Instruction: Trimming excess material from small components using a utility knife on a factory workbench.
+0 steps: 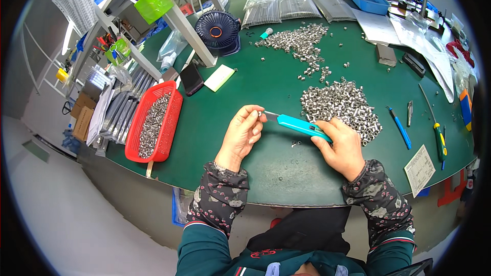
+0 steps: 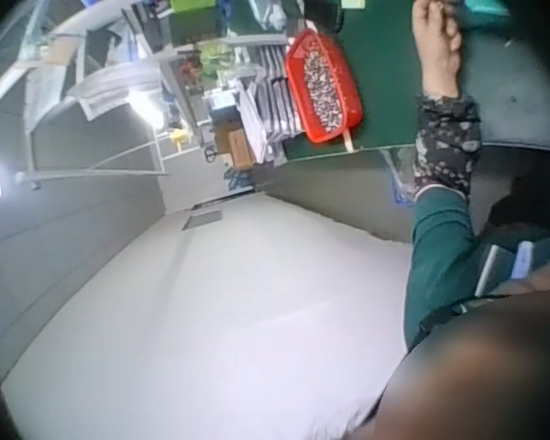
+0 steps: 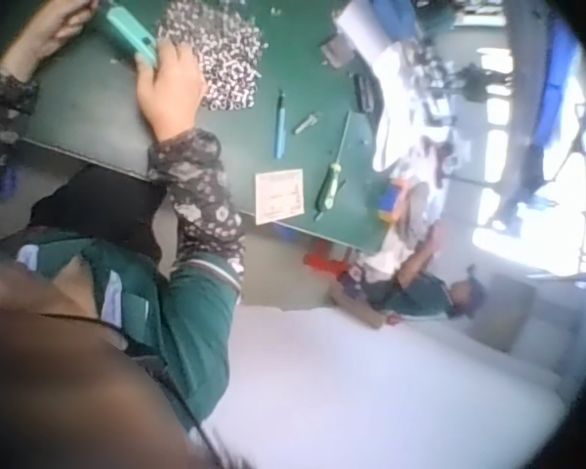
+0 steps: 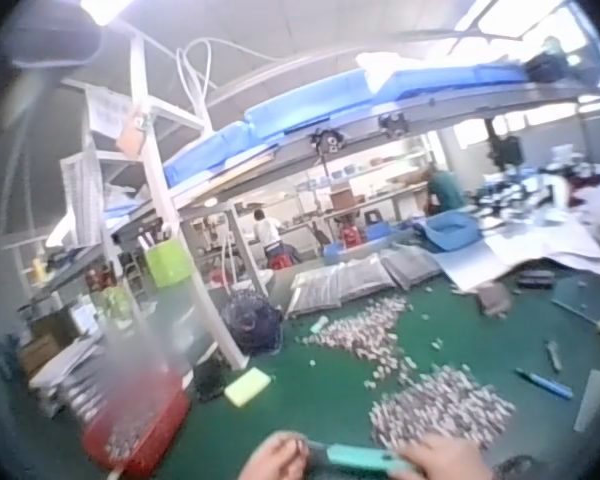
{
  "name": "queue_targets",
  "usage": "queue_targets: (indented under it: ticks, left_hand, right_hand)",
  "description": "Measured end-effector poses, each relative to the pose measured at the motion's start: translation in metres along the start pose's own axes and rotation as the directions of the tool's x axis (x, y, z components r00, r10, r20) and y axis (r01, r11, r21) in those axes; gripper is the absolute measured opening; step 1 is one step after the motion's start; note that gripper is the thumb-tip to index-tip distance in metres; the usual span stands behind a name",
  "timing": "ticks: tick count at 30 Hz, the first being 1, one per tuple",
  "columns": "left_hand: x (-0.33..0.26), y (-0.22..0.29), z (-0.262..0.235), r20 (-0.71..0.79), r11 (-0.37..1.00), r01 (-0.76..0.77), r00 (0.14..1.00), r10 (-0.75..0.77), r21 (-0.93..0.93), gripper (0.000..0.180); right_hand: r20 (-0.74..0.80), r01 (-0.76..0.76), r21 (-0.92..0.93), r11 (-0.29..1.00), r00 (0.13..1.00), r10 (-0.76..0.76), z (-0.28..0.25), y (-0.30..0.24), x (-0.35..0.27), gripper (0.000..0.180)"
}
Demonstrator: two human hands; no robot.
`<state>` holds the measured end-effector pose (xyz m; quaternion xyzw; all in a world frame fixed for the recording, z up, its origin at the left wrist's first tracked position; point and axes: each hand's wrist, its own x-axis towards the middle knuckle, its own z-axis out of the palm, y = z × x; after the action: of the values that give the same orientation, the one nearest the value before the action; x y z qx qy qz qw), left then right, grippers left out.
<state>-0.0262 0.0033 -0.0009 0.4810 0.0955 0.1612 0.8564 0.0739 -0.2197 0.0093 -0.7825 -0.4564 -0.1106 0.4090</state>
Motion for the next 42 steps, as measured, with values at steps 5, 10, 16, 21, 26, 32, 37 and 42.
queue_targets:
  ticks: [5,10,16,21,26,32,37,42]
  left_hand:
    - [0.0,-0.001,0.0,-0.004,0.998,0.002,1.0,-0.002,0.056,0.015]
    - [-0.001,0.0,0.001,-0.012,0.997,0.001,1.0,0.0,0.076,0.016]
    - [-0.001,0.0,0.002,-0.019,0.995,0.009,1.0,-0.007,0.102,0.015]
    - [-0.002,0.001,0.006,-0.062,0.977,-0.01,0.998,0.024,0.211,0.016]
    - [-0.002,-0.002,0.011,-0.169,0.948,-0.047,0.98,0.104,0.314,0.019]
    - [-0.003,-0.003,0.007,-0.176,0.977,-0.022,0.982,0.06,0.214,0.02]
    - [-0.002,-0.004,0.009,-0.164,0.975,-0.025,0.985,0.062,0.22,0.02]
    - [-0.003,-0.002,0.011,-0.138,0.954,-0.028,0.988,0.072,0.297,0.02]
  right_hand:
    - [0.017,-0.006,-0.01,1.0,1.0,0.006,0.0,0.0,-0.001,0.025]
    - [0.043,-0.009,-0.017,1.0,0.999,0.009,0.0,0.0,-0.001,0.025]
    - [0.093,-0.03,0.035,0.999,0.995,0.026,-0.001,0.001,-0.001,0.025]
    - [0.099,-0.04,-0.002,0.999,0.994,0.04,-0.001,0.0,-0.001,0.025]
    - [-0.043,0.081,-0.165,0.983,0.995,-0.09,-0.001,-0.01,-0.001,0.027]
    - [-0.049,0.058,-0.095,0.994,0.997,-0.063,-0.003,-0.005,-0.001,0.025]
    - [0.035,0.01,0.015,1.0,0.999,-0.011,-0.001,-0.003,-0.003,0.024]
    - [0.057,0.001,-0.03,1.0,0.998,0.001,-0.001,-0.003,-0.002,0.024]
